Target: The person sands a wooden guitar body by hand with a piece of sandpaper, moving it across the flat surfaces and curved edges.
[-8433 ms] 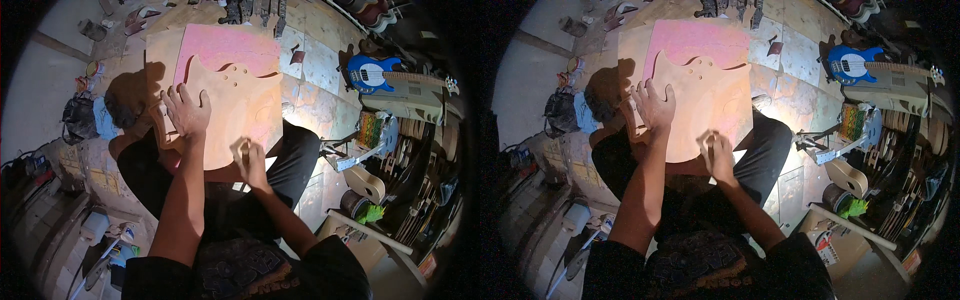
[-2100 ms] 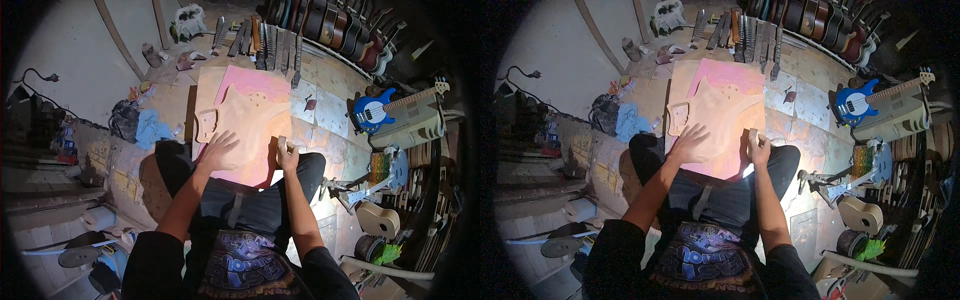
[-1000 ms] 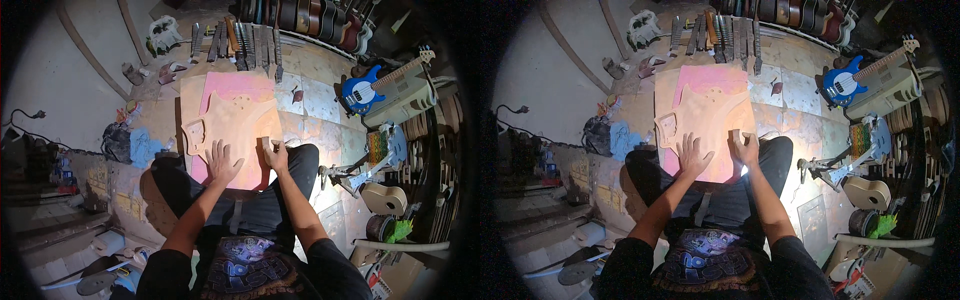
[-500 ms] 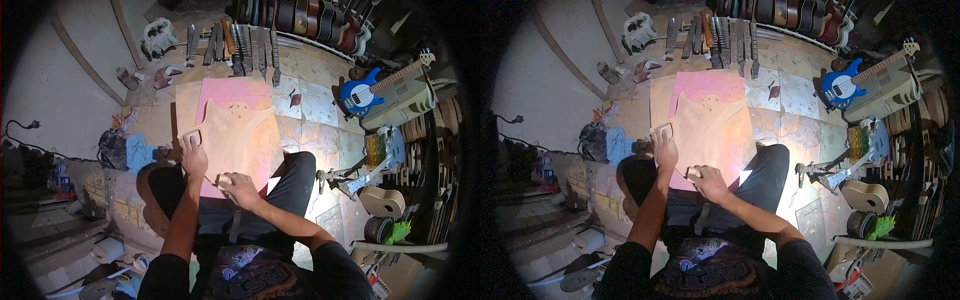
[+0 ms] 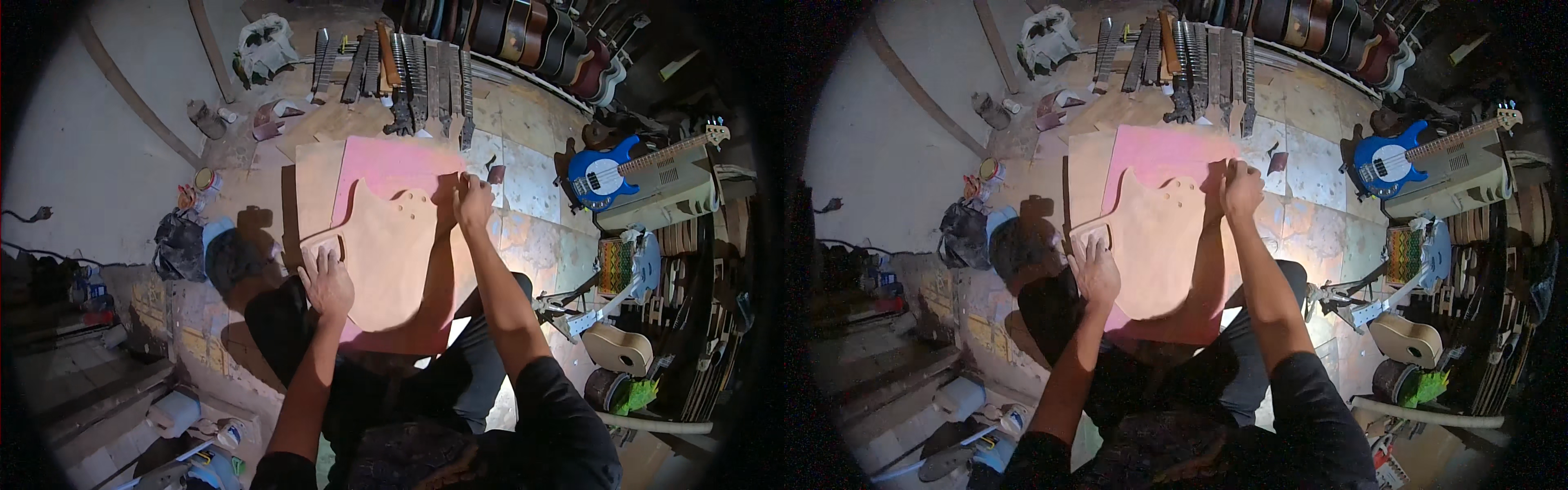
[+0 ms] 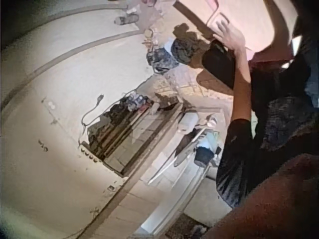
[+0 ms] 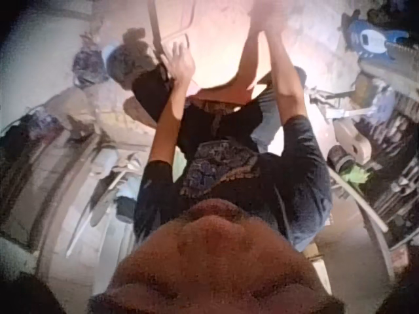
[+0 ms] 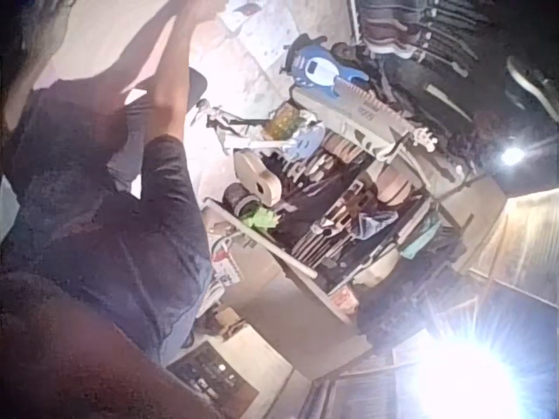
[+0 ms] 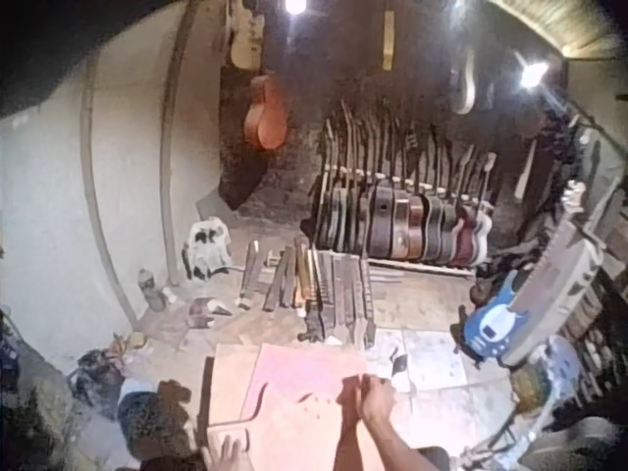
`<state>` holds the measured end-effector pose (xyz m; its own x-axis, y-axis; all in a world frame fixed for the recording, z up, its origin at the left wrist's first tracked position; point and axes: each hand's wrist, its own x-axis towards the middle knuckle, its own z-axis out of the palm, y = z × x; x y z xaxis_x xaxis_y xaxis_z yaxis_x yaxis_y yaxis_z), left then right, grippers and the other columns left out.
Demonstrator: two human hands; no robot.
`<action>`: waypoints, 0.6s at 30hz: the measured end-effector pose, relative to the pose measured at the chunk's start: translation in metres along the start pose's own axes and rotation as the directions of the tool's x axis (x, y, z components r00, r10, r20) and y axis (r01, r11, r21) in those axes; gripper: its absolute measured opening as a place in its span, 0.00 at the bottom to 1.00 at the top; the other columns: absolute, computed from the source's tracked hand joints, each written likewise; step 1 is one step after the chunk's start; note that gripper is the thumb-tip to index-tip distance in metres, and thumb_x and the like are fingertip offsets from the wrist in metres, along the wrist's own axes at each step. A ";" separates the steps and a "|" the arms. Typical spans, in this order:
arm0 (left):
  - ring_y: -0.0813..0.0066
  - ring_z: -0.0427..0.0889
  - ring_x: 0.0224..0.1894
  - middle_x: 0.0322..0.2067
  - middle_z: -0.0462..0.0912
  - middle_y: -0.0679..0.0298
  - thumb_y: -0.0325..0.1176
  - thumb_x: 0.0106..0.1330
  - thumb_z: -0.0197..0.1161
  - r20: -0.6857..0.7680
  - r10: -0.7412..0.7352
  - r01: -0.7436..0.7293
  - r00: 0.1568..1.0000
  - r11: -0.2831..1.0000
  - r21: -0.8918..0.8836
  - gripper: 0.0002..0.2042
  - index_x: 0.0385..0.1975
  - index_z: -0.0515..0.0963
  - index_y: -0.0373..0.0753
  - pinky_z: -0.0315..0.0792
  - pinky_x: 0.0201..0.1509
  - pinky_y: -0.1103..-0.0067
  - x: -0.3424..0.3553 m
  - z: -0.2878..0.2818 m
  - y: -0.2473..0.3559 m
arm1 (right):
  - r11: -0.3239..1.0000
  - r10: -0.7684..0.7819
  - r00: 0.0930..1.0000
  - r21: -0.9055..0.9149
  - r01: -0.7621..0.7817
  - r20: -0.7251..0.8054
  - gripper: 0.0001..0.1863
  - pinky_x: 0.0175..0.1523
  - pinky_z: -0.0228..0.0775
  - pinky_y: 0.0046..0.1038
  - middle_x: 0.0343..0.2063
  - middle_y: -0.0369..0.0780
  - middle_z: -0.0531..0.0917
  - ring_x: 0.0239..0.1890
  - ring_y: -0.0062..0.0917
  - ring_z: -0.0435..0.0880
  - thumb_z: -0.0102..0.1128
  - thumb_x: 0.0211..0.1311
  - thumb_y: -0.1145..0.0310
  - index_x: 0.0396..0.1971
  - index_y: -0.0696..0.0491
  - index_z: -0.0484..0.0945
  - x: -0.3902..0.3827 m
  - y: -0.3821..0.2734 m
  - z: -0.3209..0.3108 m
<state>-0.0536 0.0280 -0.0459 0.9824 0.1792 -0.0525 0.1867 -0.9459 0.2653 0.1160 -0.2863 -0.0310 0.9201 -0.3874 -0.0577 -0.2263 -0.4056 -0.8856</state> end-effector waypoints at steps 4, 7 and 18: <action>0.47 0.51 0.83 0.73 0.73 0.58 0.37 0.75 0.56 -0.043 -0.038 0.038 0.998 0.999 0.000 0.21 0.65 0.79 0.37 0.51 0.83 0.54 -0.005 -0.003 -0.016 | 0.622 -0.577 0.722 -0.367 0.692 0.382 0.15 0.41 0.75 0.46 0.36 0.49 0.85 0.35 0.44 0.85 0.69 0.66 0.58 0.40 0.55 0.83 -0.132 -0.055 0.031; 0.46 0.55 0.82 0.71 0.75 0.57 0.33 0.72 0.58 -0.073 -0.049 0.040 0.996 0.992 -0.121 0.20 0.62 0.81 0.38 0.56 0.83 0.59 0.001 0.005 -0.014 | 0.997 0.064 0.651 -0.081 -0.005 0.756 0.22 0.54 0.76 0.46 0.39 0.48 0.87 0.38 0.43 0.87 0.66 0.70 0.57 0.56 0.56 0.82 -0.230 -0.089 0.027; 0.43 0.58 0.80 0.67 0.79 0.55 0.31 0.73 0.57 -0.135 -0.032 0.011 0.990 0.988 -0.157 0.16 0.58 0.83 0.39 0.58 0.81 0.57 0.002 0.001 -0.016 | 0.944 -0.223 0.974 -0.243 0.224 0.031 0.14 0.46 0.74 0.47 0.39 0.55 0.82 0.43 0.47 0.83 0.61 0.71 0.61 0.40 0.57 0.81 -0.028 -0.030 0.009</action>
<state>-0.0542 0.0434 -0.0512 0.9672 0.2444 0.0693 0.1953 -0.8899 0.4122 0.1002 -0.2556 -0.0070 0.9569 -0.2611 0.1272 -0.0851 -0.6710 -0.7366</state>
